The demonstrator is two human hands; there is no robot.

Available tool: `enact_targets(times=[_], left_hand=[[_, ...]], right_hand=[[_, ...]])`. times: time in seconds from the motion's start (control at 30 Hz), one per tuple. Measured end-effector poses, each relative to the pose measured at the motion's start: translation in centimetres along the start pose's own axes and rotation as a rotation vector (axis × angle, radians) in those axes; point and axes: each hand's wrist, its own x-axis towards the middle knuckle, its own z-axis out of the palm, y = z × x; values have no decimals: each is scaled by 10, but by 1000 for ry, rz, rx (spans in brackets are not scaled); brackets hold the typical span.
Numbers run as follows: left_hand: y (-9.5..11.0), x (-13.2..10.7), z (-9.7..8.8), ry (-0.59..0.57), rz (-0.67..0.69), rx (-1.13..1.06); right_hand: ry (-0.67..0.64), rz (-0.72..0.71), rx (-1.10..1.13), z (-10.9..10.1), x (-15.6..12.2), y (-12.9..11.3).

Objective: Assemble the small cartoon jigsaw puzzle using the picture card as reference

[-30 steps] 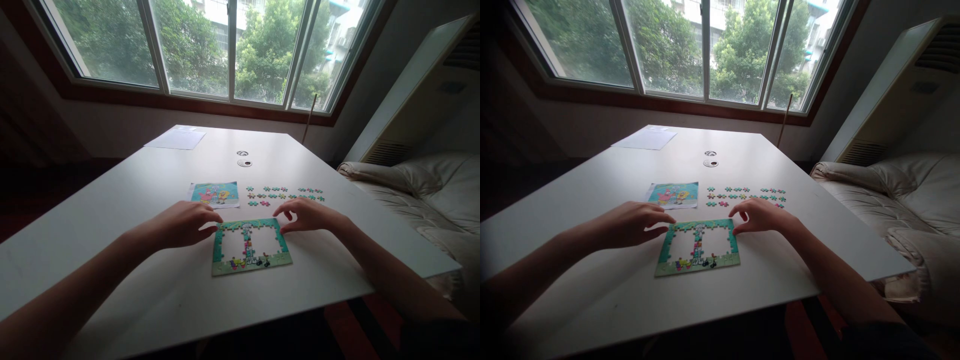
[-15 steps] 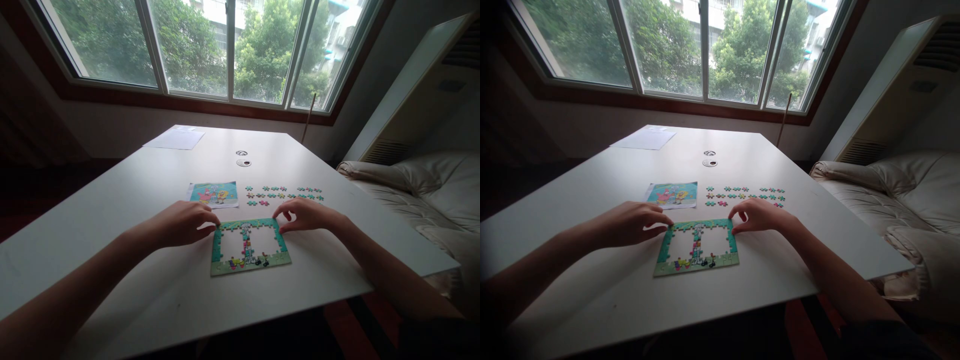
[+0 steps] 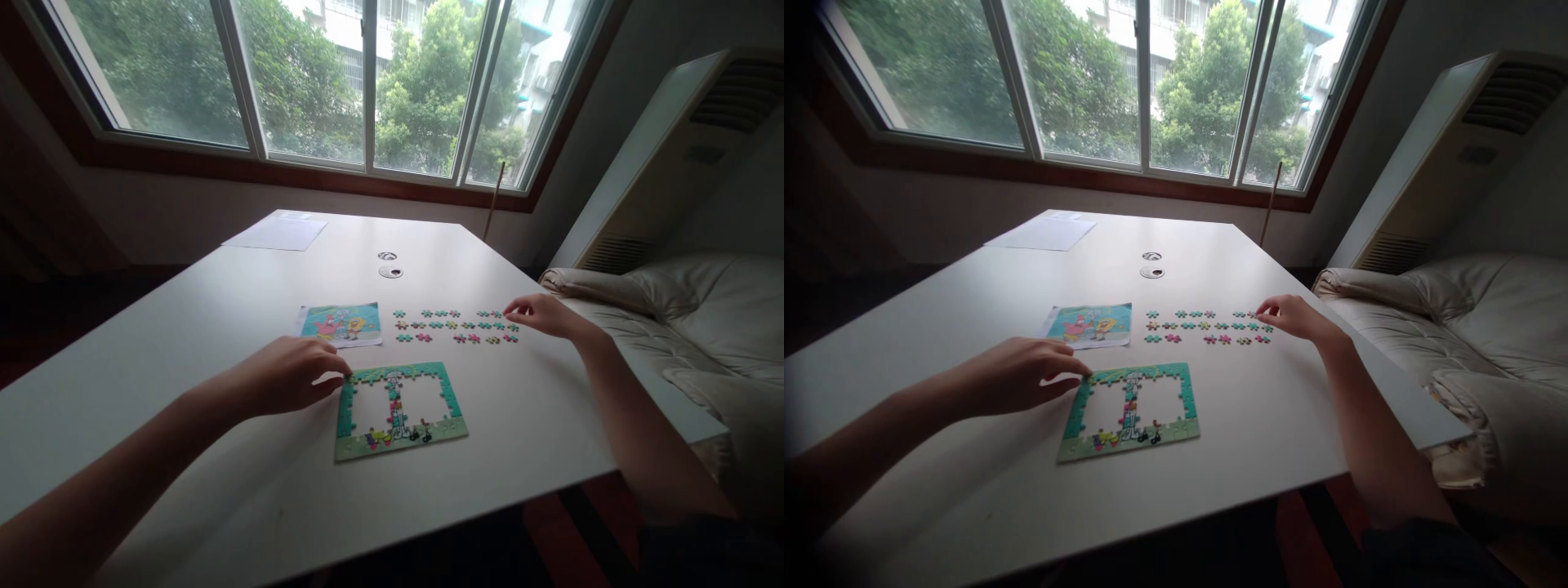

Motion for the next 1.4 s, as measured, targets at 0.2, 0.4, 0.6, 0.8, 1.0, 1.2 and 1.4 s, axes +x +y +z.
enact_targets(times=[0.2,0.4,0.6,0.8,1.0,1.2,1.4], left_hand=[[-1,0,1,10,-5,-8],[-2,1,1,13,-16,-42],[-2,1,1,8,-18,-68],[-3,1,2,2,-21,-65],[-1,2,0,0,-27,-64],[-2,2,2,10,-29,-71],[-2,3,3,2,-44,-95]], right_hand=[[-89,116,-1,4,-1,35],[-89,161,3,9,-2,43],[-8,157,-26,15,3,36],[99,73,-45,35,21,9],[111,37,-24,43,33,1],[129,37,62,39,36,-5],[162,38,324,35,30,-31]])
